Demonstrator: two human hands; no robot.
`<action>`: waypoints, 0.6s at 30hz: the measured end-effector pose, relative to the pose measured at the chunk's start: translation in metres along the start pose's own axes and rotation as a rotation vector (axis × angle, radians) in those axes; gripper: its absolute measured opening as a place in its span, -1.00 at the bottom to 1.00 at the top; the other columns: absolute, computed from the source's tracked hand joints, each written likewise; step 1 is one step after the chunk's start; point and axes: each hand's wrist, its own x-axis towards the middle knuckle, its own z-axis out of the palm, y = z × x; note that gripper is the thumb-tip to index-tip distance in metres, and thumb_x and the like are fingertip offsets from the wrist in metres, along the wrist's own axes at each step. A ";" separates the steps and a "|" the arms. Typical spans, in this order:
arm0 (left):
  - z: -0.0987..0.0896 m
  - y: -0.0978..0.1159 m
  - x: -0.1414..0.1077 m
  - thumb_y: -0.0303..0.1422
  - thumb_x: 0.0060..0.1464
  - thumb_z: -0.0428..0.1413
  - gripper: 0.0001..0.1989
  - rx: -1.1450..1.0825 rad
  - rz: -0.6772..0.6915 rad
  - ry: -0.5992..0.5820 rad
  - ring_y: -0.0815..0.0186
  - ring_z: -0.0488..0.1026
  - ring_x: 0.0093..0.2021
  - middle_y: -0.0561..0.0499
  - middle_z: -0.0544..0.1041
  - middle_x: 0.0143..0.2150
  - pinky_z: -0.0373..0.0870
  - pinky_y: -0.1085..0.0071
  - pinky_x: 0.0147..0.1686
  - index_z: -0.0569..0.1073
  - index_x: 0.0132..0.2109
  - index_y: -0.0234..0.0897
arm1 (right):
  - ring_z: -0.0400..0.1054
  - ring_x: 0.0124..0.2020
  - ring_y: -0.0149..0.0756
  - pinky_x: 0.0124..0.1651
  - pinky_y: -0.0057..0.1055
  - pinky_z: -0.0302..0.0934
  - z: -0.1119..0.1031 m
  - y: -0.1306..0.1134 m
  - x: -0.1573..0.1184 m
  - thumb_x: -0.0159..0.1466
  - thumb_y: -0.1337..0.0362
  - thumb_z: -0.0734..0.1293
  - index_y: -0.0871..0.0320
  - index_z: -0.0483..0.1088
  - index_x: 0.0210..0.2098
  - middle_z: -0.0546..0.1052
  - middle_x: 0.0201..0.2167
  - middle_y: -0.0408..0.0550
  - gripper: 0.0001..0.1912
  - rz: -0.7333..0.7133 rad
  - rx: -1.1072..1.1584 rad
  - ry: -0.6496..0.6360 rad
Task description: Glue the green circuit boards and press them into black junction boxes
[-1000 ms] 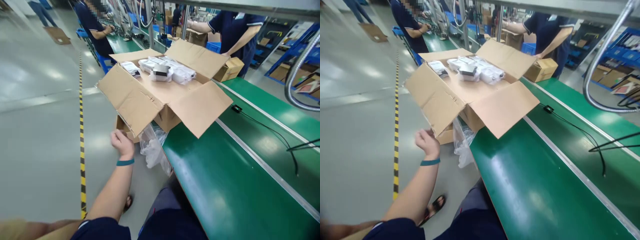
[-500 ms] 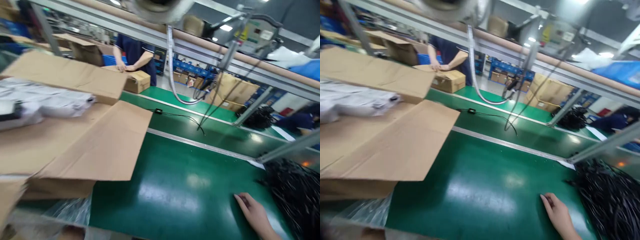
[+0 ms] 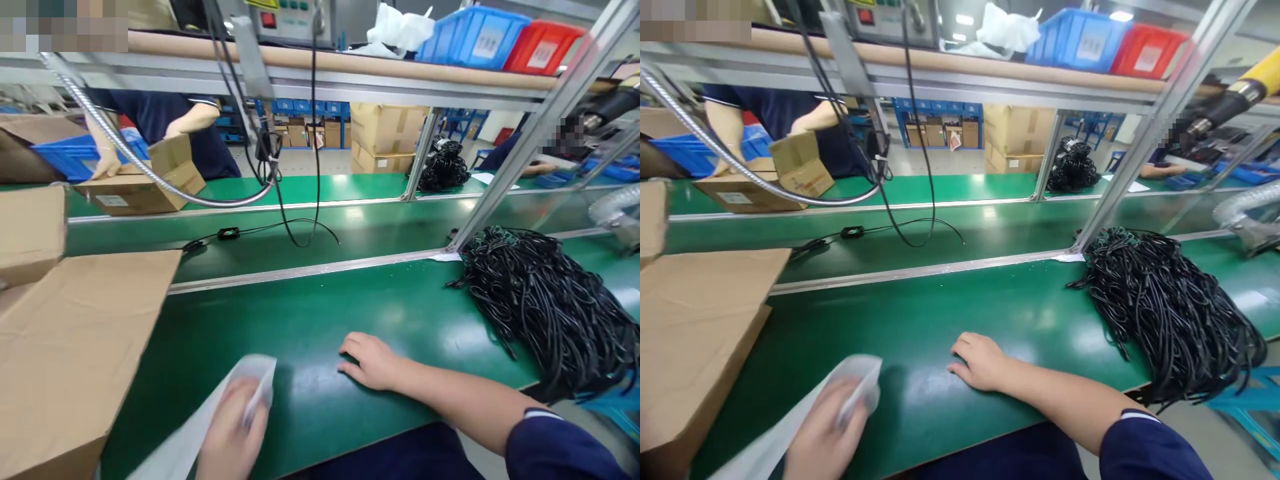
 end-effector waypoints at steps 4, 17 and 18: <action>0.070 -0.031 0.084 -0.19 0.18 -0.04 -0.62 0.200 0.056 -0.155 -0.15 0.43 0.17 -0.36 0.52 0.05 0.42 -0.10 0.11 0.48 -0.04 -0.37 | 0.44 -0.13 -0.19 -0.04 -0.27 0.35 -0.023 0.036 -0.023 0.34 0.18 0.35 0.16 0.45 -0.13 0.54 -0.18 0.04 -0.81 0.110 0.056 0.059; 0.114 0.011 0.165 -0.22 0.35 -0.15 -0.40 0.127 -0.089 0.038 0.05 0.07 0.45 -0.33 0.17 0.43 0.06 0.00 0.40 0.09 0.42 -0.41 | 0.45 -0.04 -0.09 0.01 -0.15 0.37 -0.030 0.057 0.016 0.41 0.18 0.27 0.21 0.44 0.01 0.52 -0.02 0.16 -0.71 0.082 0.087 0.047; 0.093 0.009 0.152 -0.24 0.36 -0.16 -0.45 0.139 -0.103 0.123 0.09 0.14 0.43 -0.26 0.23 0.41 0.08 0.02 0.39 0.15 0.40 -0.33 | 0.43 0.02 -0.06 0.04 -0.12 0.37 -0.021 0.042 0.036 0.40 0.17 0.28 0.20 0.40 0.09 0.46 0.10 0.19 -0.66 -0.008 0.064 0.007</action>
